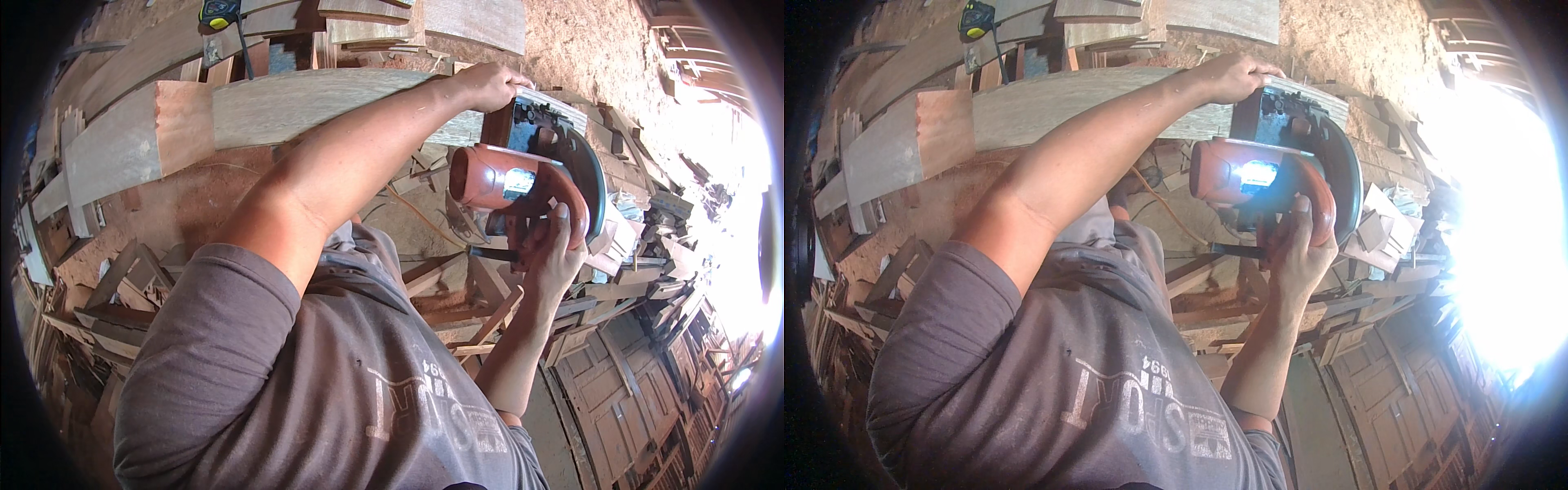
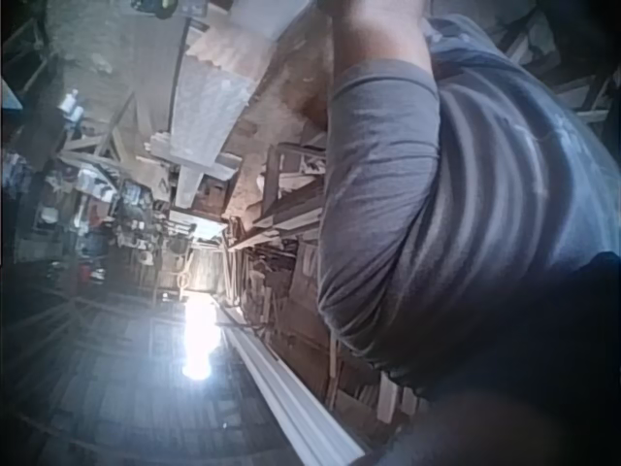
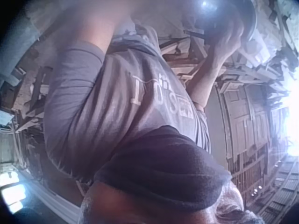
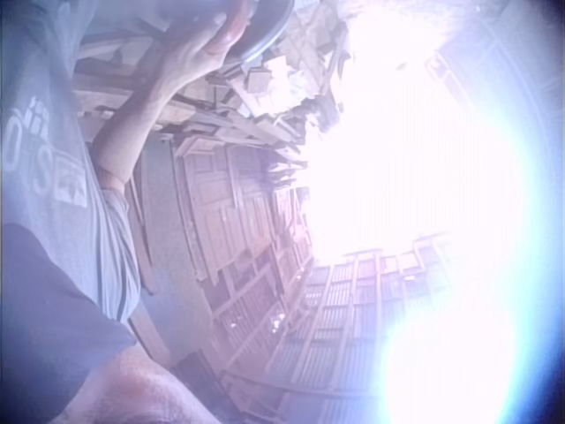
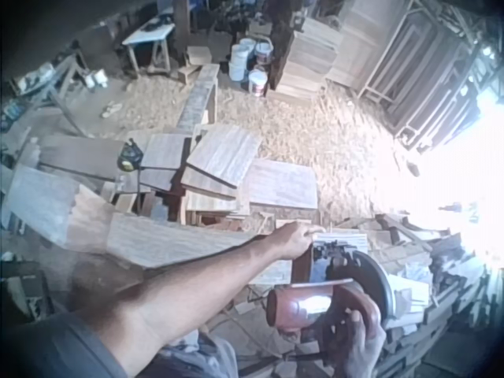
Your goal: The person measures and marks a small wooden plank with a tape measure and pencil, then uses a handheld circular saw to cut the plank. They handle the cut pieces and place them on the workbench.
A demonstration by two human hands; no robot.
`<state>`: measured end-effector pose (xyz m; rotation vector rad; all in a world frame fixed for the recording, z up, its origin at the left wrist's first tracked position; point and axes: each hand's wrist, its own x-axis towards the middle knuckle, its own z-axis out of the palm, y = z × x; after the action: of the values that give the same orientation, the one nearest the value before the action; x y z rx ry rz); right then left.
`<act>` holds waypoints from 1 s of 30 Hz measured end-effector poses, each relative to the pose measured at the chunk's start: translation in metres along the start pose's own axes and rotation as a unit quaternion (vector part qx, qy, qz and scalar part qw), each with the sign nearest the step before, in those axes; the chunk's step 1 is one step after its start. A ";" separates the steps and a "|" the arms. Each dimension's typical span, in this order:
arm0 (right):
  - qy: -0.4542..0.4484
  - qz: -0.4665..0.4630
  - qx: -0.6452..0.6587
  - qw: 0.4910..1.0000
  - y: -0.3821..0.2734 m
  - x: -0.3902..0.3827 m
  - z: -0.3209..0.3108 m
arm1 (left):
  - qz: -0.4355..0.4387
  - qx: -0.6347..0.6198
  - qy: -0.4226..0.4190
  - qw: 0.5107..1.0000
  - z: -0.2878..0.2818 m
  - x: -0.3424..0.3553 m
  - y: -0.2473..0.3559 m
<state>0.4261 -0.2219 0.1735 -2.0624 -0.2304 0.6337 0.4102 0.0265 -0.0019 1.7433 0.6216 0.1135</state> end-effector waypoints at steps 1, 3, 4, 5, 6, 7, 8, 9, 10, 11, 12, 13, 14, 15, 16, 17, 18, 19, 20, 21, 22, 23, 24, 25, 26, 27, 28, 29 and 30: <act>-0.002 0.004 0.004 1.000 0.001 0.001 -0.001 | 0.002 0.003 -0.005 1.000 -0.001 0.001 -0.001; 0.001 0.005 0.005 1.000 0.000 0.002 0.000 | 0.008 0.000 -0.006 1.000 -0.002 0.001 -0.002; 0.003 0.006 0.005 1.000 -0.001 0.003 0.001 | 0.012 -0.005 0.000 1.000 -0.001 0.001 -0.002; -0.002 0.007 -0.004 1.000 -0.002 0.003 0.000 | 0.017 -0.010 0.005 1.000 -0.001 0.001 -0.003; -0.007 0.008 -0.013 1.000 -0.002 0.004 0.000 | 0.026 0.002 0.001 1.000 -0.001 0.002 -0.004; -0.013 0.009 -0.023 1.000 -0.003 0.004 -0.001 | 0.035 0.014 -0.003 0.999 -0.002 0.002 -0.006; -0.010 0.011 -0.028 0.999 -0.004 0.004 0.000 | 0.044 0.026 -0.007 0.999 -0.002 0.003 -0.007; -0.008 0.013 -0.033 0.999 -0.005 0.004 0.000 | 0.034 0.009 -0.008 0.999 -0.002 0.004 -0.007; -0.005 0.014 -0.037 0.999 -0.006 0.005 0.001 | 0.025 -0.007 -0.009 1.000 -0.003 0.004 -0.007; -0.004 0.013 -0.022 1.000 -0.006 0.006 0.002 | 0.016 -0.024 -0.011 1.000 -0.003 0.005 -0.006; -0.004 0.011 -0.007 1.000 -0.006 0.007 0.003 | 0.029 -0.007 -0.004 1.000 -0.002 0.008 -0.010; -0.005 0.009 0.008 1.000 -0.006 0.008 0.004 | 0.041 0.010 0.002 0.999 0.000 0.010 -0.014; -0.005 0.003 0.007 1.000 -0.006 0.009 0.005 | 0.054 0.027 0.009 0.998 0.001 0.012 -0.018; -0.004 0.000 0.007 1.000 -0.004 0.011 0.004 | 0.035 0.014 -0.005 0.999 -0.001 0.010 -0.012; -0.003 -0.003 0.007 1.000 -0.003 0.013 0.004 | 0.016 0.002 -0.018 1.000 -0.003 0.008 -0.007; -0.004 0.000 0.008 1.000 -0.006 0.012 0.006 | -0.003 -0.011 -0.031 0.999 -0.006 0.006 -0.002; -0.006 0.001 0.009 1.000 -0.010 0.011 0.008 | -0.006 -0.015 -0.033 0.999 -0.007 0.006 -0.002; -0.009 0.002 0.009 1.000 -0.013 0.011 0.009 | -0.008 -0.019 -0.035 0.999 -0.008 0.005 -0.001; -0.013 0.002 -0.004 1.000 -0.011 0.013 0.007 | -0.010 -0.024 -0.037 0.999 -0.009 0.005 -0.001; -0.016 0.002 -0.019 1.000 -0.007 0.016 0.004 | 0.002 -0.016 -0.031 0.999 -0.009 0.005 -0.001; -0.018 0.002 -0.033 0.999 -0.006 0.017 0.003 | 0.013 -0.008 -0.026 1.000 -0.008 0.004 -0.002; -0.019 0.003 -0.024 1.000 -0.007 0.017 0.003 | 0.025 0.000 -0.021 0.999 -0.008 0.004 -0.002; -0.020 0.003 -0.015 1.000 -0.007 0.018 0.004 | 0.018 -0.007 -0.024 1.000 -0.008 0.004 -0.001; -0.022 0.004 -0.006 1.000 -0.008 0.018 0.006 | 0.010 -0.013 -0.027 0.999 -0.009 0.004 -0.001; -0.020 0.004 -0.014 1.000 -0.009 0.018 0.007 | 0.003 -0.020 -0.031 0.999 -0.010 0.004 0.000; -0.021 0.002 -0.023 1.000 -0.012 0.018 0.008 | -0.002 -0.017 -0.034 0.999 -0.009 0.008 -0.004; -0.022 0.000 -0.032 0.999 -0.014 0.018 0.008 | -0.007 -0.015 -0.037 0.999 -0.009 0.012 -0.007; -0.022 0.004 -0.029 0.999 -0.016 0.018 0.009 | -0.012 -0.013 -0.041 0.999 -0.009 0.016 -0.010; -0.022 0.010 -0.025 0.999 -0.016 0.019 0.009 | -0.026 -0.040 -0.043 0.998 -0.011 0.015 -0.007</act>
<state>0.4386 -0.1989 0.1763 -2.1020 -0.2528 0.6917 0.4163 0.0439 -0.0087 1.6454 0.5917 0.0258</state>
